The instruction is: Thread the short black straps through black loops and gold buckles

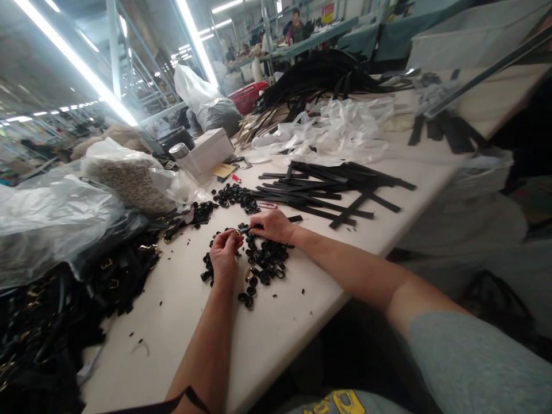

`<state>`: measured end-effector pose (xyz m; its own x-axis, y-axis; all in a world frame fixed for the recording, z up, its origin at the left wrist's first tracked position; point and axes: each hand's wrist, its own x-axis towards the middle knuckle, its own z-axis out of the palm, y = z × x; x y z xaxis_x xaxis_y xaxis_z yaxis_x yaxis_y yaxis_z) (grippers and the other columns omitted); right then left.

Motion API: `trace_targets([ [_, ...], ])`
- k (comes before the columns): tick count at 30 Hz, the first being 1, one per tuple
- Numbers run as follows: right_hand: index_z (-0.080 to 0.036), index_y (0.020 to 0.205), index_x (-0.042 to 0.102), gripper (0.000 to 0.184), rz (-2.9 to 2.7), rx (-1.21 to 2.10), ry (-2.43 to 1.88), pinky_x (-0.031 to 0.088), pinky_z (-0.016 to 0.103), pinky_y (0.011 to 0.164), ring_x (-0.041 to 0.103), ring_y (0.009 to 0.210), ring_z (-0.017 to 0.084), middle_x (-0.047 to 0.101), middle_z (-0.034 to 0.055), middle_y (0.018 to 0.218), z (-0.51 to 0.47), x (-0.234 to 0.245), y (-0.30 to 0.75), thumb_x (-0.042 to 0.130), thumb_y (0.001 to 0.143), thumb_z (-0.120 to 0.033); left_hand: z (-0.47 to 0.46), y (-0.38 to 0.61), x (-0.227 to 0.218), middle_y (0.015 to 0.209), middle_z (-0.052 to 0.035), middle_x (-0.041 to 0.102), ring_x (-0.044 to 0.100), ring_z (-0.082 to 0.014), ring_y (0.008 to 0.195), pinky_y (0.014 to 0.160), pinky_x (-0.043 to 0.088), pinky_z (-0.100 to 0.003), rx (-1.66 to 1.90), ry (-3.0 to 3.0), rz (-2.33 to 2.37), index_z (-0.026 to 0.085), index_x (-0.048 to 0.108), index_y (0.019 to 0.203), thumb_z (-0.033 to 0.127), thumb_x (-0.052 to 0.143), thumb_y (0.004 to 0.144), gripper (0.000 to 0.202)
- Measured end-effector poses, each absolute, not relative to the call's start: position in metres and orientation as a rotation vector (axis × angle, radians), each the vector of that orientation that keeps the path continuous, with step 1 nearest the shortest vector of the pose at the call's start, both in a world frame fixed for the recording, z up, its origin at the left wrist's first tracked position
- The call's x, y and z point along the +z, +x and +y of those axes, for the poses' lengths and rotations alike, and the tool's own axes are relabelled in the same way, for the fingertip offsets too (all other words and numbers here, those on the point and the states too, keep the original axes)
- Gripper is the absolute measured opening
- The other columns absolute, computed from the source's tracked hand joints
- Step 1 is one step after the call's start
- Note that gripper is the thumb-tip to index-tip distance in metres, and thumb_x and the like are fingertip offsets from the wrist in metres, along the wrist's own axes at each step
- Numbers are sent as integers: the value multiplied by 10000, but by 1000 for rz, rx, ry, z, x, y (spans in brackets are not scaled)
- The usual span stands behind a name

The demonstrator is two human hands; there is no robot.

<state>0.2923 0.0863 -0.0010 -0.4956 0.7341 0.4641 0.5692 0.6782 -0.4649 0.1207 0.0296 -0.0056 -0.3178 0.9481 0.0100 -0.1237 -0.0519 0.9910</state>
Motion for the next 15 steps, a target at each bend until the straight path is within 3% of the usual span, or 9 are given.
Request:
trace_targets([
  [7, -182, 814, 684, 115, -2243, 340, -951, 322, 231, 616, 577, 697, 129, 701, 23, 798, 83, -2, 287, 654, 817, -293, 33, 120, -6, 758, 4, 623, 583, -76, 588, 583, 469, -201, 1522, 925, 1319, 152, 626, 853, 390, 784, 626, 365],
  [15, -184, 809, 680, 118, -2182, 390, -936, 332, 228, 628, 578, 696, 125, 698, 20, 794, 81, -2, 286, 662, 815, -301, 36, 116, -8, 738, 16, 624, 581, -60, 589, 575, 458, -180, 1448, 808, 1219, 157, 643, 899, 364, 834, 584, 422],
])
